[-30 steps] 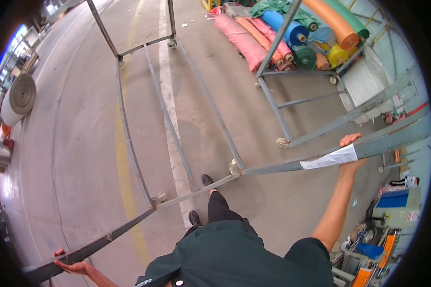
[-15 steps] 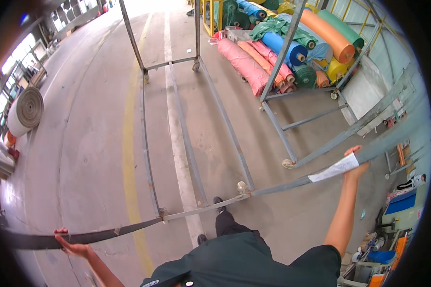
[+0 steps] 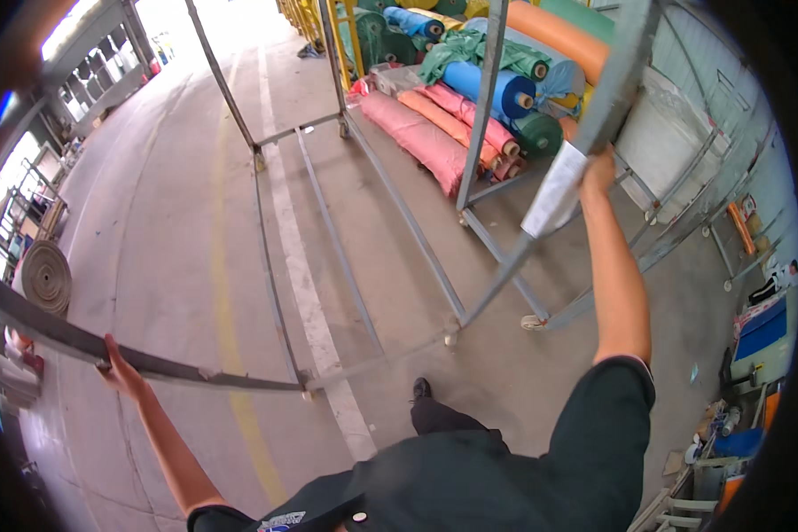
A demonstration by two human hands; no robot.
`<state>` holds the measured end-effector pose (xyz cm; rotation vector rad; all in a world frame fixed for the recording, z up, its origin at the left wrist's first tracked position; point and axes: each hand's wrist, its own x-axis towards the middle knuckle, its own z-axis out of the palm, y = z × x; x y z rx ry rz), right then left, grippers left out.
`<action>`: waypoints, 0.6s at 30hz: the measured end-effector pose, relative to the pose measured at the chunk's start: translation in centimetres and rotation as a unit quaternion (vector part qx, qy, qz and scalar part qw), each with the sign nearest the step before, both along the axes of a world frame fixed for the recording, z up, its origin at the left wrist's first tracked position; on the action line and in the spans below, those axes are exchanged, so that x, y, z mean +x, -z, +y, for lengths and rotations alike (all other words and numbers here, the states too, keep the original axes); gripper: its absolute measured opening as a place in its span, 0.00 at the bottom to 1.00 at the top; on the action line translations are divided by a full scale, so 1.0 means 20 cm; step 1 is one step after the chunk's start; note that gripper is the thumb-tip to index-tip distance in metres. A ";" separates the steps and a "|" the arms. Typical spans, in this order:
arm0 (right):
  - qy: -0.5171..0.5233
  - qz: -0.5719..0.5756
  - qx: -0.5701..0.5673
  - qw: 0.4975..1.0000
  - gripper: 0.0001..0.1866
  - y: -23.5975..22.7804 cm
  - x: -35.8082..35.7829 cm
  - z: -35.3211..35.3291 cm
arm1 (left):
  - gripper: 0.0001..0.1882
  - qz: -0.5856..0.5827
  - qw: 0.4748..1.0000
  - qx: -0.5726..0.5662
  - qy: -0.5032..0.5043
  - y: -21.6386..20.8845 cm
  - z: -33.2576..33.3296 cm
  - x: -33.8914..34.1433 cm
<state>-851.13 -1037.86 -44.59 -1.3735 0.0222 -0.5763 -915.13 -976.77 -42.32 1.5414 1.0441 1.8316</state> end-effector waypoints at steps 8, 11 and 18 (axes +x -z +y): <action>-0.090 0.056 -0.148 0.983 0.18 0.32 -0.98 -0.19 | 0.27 0.014 0.983 -0.001 0.184 0.26 0.10 -0.04; -0.177 0.234 -0.137 0.946 0.12 0.68 -1.66 -0.39 | 0.27 0.057 0.982 -0.012 0.178 0.30 -0.07 0.06; -0.195 0.499 -0.030 0.844 0.13 1.96 -3.11 -0.96 | 0.33 0.044 0.972 0.029 0.229 0.48 -0.41 0.33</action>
